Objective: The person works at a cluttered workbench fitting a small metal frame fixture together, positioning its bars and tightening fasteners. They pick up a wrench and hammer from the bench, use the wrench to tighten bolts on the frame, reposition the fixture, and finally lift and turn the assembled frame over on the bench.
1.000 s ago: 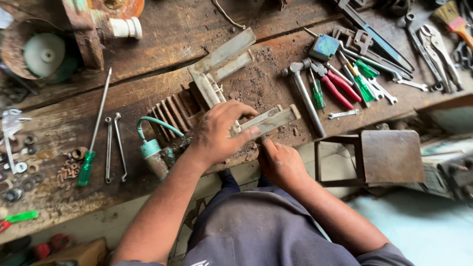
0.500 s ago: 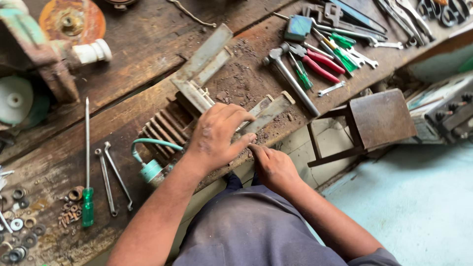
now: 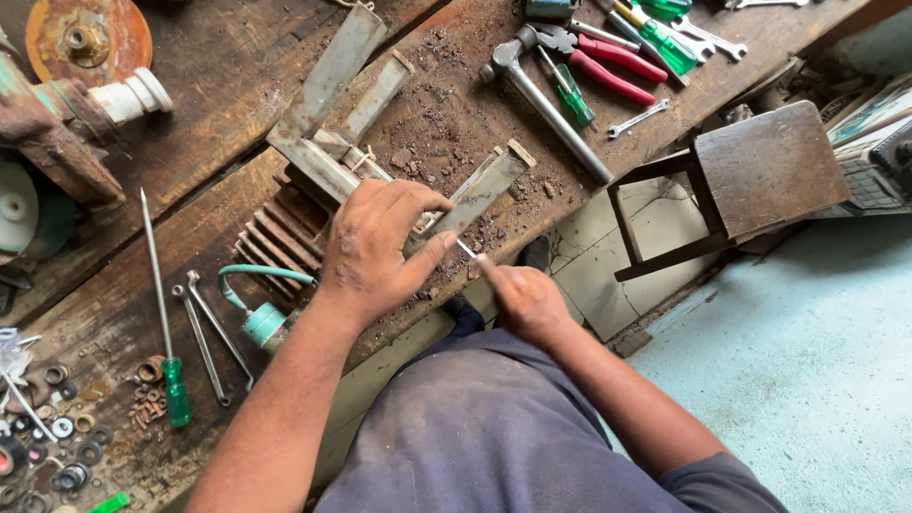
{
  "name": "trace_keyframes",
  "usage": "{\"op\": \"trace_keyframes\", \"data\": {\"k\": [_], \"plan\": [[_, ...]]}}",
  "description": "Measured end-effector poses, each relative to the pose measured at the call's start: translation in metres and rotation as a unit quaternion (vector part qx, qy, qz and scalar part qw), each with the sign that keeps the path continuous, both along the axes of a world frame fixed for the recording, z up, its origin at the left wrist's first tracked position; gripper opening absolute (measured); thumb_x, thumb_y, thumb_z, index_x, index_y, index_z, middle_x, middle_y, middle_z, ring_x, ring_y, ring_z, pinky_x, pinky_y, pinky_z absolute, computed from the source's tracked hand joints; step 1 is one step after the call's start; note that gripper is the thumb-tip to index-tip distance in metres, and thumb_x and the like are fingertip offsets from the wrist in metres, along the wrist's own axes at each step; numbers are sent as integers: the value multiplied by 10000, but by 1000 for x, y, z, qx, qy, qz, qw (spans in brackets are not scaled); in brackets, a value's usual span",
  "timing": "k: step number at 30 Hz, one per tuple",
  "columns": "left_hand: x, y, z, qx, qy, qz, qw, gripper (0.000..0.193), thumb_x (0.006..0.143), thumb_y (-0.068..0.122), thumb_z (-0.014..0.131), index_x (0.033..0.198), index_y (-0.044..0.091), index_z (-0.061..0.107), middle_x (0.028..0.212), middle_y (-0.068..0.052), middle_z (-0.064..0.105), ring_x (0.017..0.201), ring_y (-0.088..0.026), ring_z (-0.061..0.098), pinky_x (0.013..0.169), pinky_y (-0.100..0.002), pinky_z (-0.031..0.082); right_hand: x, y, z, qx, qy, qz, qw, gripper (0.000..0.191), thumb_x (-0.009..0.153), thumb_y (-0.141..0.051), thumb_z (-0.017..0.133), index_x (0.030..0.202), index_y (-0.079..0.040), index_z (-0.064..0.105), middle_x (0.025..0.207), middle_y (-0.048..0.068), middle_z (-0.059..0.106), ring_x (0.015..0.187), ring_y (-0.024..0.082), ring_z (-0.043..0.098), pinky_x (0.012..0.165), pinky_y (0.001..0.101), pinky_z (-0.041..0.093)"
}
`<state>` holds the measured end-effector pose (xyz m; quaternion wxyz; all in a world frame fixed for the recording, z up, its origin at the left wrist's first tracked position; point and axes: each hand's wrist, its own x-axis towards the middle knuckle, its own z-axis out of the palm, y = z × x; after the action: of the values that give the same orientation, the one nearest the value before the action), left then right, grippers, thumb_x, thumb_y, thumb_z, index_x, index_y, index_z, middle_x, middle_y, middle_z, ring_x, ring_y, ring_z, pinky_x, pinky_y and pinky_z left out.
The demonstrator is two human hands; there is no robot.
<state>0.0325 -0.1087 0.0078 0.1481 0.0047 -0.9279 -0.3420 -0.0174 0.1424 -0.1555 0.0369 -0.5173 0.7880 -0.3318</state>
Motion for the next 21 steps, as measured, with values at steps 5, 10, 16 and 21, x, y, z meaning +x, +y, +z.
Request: {"op": "trace_keyframes", "data": {"k": [5,10,16,21], "plan": [[1,4,-1,1,-24,22,999,271,875,258,784,1084,113,690,1087,-74,701,1044,-309,627,938,-452,480,-10,16,-19,79,-76,0,994,630,800,26,651,1420,43,549,825,173,644,765,373,647,665,474,526],[4,11,9,38,40,36,998,286,897,224,790,1136,104,688,1207,-111,680,1208,-315,616,1053,-470,485,-21,34,-14,-41,-203,-43,977,405,891,32,624,1294,9,598,974,151,716,875,275,719,752,388,579],[82,43,19,14,175,297,939,240,988,148,749,1189,67,645,1243,-136,645,1209,-265,619,1013,-389,527,-94,72,18,-82,-490,-51,866,182,986,-29,661,1151,12,596,948,130,739,833,199,722,730,311,584],[143,112,-72,258,222,413,844,80,1050,145,703,1076,82,661,982,-47,672,874,-133,606,791,-294,509,-154,86,47,-74,-495,-5,866,202,968,-3,647,1160,8,588,932,108,691,824,178,693,720,313,580]]}}
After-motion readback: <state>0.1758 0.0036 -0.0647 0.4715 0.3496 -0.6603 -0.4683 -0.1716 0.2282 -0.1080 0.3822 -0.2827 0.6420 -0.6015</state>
